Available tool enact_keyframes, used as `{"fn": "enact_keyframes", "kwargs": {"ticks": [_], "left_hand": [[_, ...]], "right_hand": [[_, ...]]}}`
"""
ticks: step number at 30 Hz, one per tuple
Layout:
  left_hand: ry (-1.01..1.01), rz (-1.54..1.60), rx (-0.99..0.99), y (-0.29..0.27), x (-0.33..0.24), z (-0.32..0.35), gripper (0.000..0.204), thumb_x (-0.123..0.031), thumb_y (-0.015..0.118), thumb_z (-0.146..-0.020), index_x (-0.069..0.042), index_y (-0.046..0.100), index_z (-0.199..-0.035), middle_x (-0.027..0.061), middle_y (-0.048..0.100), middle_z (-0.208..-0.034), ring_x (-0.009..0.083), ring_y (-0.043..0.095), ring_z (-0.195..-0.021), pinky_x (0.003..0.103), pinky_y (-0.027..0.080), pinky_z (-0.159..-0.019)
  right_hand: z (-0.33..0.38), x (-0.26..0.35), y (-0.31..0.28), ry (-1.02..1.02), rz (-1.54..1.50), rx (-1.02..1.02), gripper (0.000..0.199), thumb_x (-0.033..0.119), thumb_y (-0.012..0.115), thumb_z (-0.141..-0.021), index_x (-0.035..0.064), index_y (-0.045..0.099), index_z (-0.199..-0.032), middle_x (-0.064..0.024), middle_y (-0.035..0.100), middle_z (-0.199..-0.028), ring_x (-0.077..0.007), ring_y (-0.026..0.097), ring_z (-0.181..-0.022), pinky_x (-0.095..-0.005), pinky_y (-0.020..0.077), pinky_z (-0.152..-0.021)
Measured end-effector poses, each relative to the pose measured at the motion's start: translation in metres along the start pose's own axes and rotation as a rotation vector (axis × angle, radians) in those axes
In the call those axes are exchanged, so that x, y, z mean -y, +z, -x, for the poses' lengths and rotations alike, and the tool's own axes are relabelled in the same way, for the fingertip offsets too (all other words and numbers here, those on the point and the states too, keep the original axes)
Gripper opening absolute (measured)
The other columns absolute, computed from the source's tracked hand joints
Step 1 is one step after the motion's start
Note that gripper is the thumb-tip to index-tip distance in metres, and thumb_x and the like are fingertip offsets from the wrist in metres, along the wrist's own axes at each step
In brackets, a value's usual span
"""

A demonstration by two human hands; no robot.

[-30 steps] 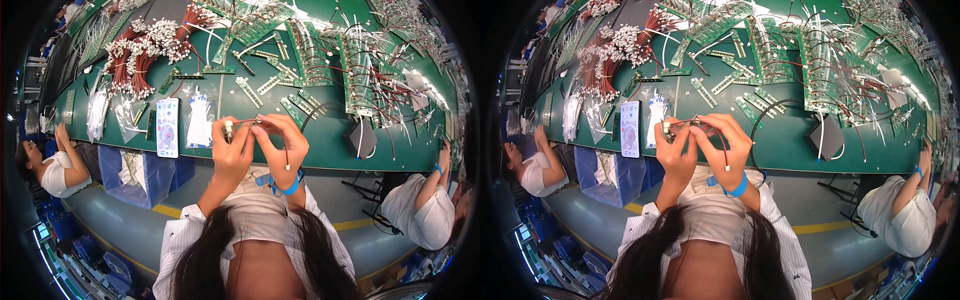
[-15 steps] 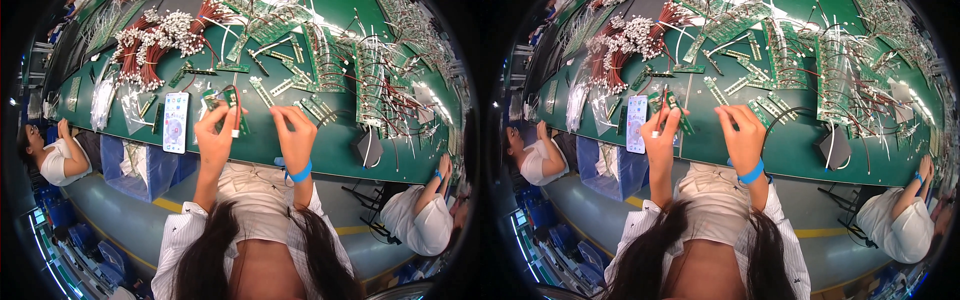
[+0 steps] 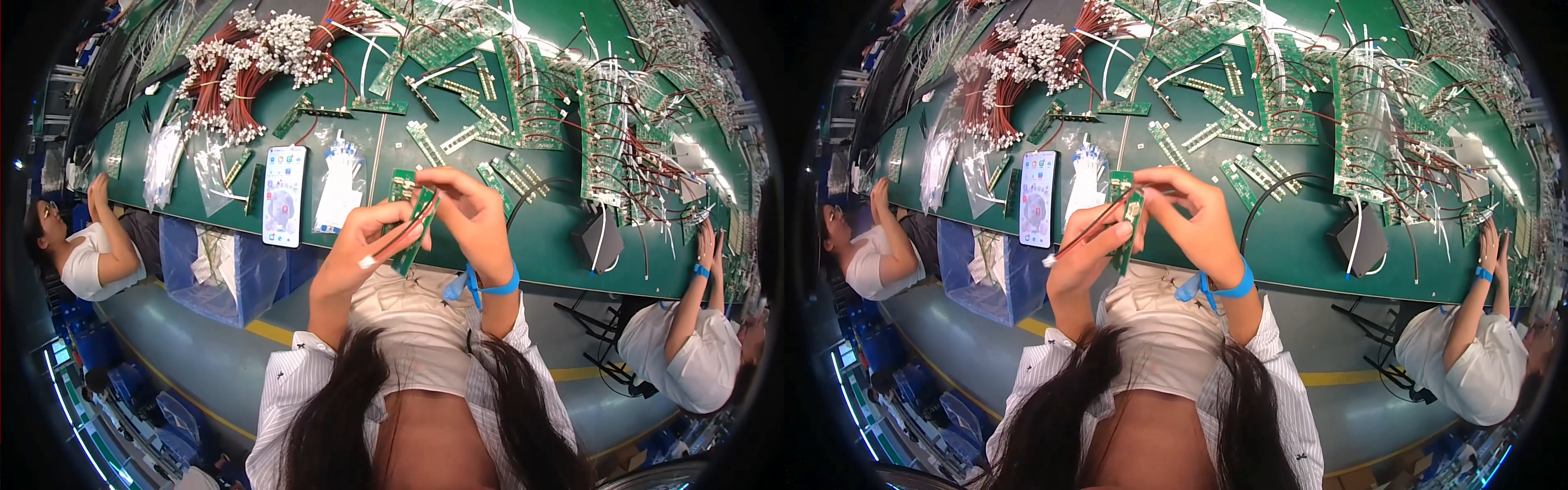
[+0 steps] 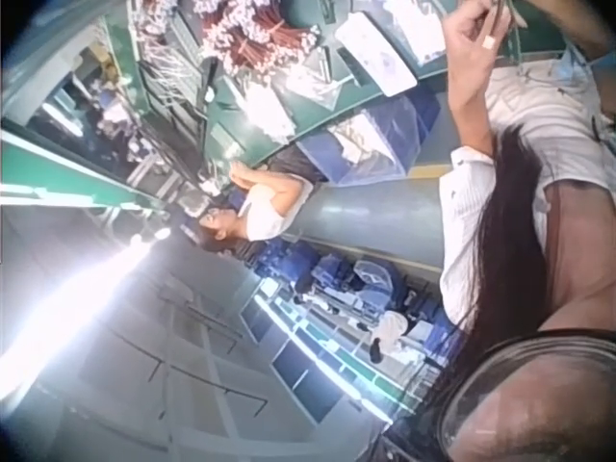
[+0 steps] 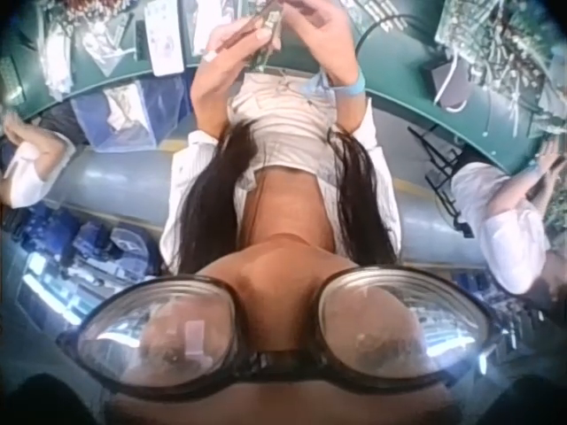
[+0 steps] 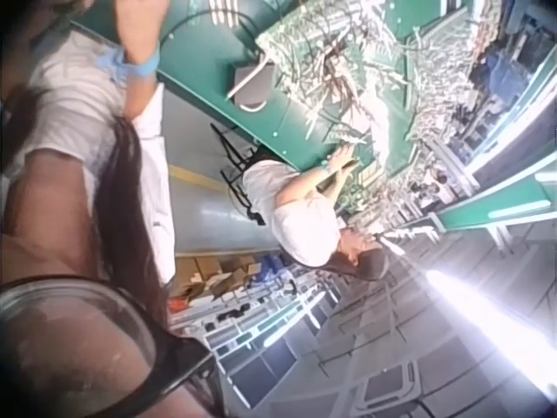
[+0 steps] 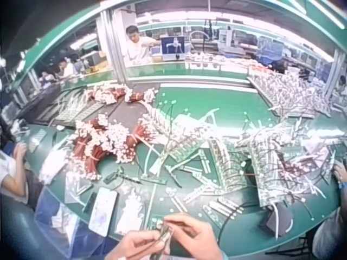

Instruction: The person connects wires and ribbon cables to circuit boards, presses the components into place, and sorts small connectors on the workbench.

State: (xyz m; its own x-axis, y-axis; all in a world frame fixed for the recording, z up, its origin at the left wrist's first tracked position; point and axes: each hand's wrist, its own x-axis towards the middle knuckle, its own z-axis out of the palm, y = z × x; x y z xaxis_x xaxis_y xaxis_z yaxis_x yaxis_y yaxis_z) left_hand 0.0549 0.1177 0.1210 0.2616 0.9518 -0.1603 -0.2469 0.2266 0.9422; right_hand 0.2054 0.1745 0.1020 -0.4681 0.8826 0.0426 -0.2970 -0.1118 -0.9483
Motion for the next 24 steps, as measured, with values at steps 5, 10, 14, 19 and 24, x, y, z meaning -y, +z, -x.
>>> {"fn": "enact_keyframes", "kwargs": {"ticks": [5,10,14,19,24], "left_hand": [[0.085,-0.336,-0.308,0.013,0.002,-0.003,0.013,-0.01,0.049,-0.087,0.0,0.057,-0.082,0.0041,0.05,-0.085,0.009,0.044,-0.066,0.022,0.035,-0.061],[0.223,-0.492,-0.393,0.02,0.007,-0.004,0.007,-0.002,0.051,-0.082,0.002,0.053,-0.087,0.0061,0.046,-0.083,0.0102,0.043,-0.062,0.022,0.036,-0.055],[0.211,-0.694,-0.478,0.027,0.0,-0.001,0.013,0.0,0.053,-0.08,0.005,0.052,-0.092,0.0128,0.044,-0.088,0.0153,0.045,-0.06,0.027,0.039,-0.053],[0.257,-0.792,-0.496,0.027,0.002,0.004,0.017,0.0,0.052,-0.08,0.007,0.051,-0.096,0.0196,0.042,-0.091,0.0283,0.049,-0.065,0.034,0.041,-0.058],[0.262,-0.835,-0.459,0.027,0.0,0.006,0.018,0.002,0.049,-0.08,0.007,0.049,-0.098,0.0219,0.041,-0.092,0.0376,0.047,-0.076,0.039,0.04,-0.066]], "right_hand": [[0.007,0.001,0.001,-0.338,0.439,-0.251,0.027,-0.002,0.064,-0.071,-0.0022,0.059,-0.098,-0.0095,0.061,-0.09,-0.0164,0.059,-0.079,-0.0264,0.0465,-0.068],[0.007,-0.002,0.009,-0.565,0.897,-0.238,0.034,0.001,0.069,-0.065,-0.0016,0.059,-0.098,-0.0102,0.06,-0.088,-0.0238,0.059,-0.072,-0.0311,0.049,-0.06],[0.003,0.0,0.008,-0.686,1.032,-0.234,0.035,0.003,0.068,-0.067,-0.0021,0.058,-0.1,-0.0093,0.06,-0.088,-0.0226,0.059,-0.07,-0.0289,0.0493,-0.057],[0.001,-0.006,0.006,-0.817,1.131,-0.171,0.036,0.006,0.067,-0.068,-0.005,0.057,-0.101,-0.0106,0.06,-0.086,-0.0202,0.059,-0.067,-0.0282,0.0498,-0.056],[0.002,-0.007,0.006,-0.847,1.18,-0.175,0.035,0.006,0.067,-0.069,-0.0058,0.057,-0.1,-0.0108,0.06,-0.083,-0.0197,0.059,-0.065,-0.0282,0.0501,-0.056]]}}
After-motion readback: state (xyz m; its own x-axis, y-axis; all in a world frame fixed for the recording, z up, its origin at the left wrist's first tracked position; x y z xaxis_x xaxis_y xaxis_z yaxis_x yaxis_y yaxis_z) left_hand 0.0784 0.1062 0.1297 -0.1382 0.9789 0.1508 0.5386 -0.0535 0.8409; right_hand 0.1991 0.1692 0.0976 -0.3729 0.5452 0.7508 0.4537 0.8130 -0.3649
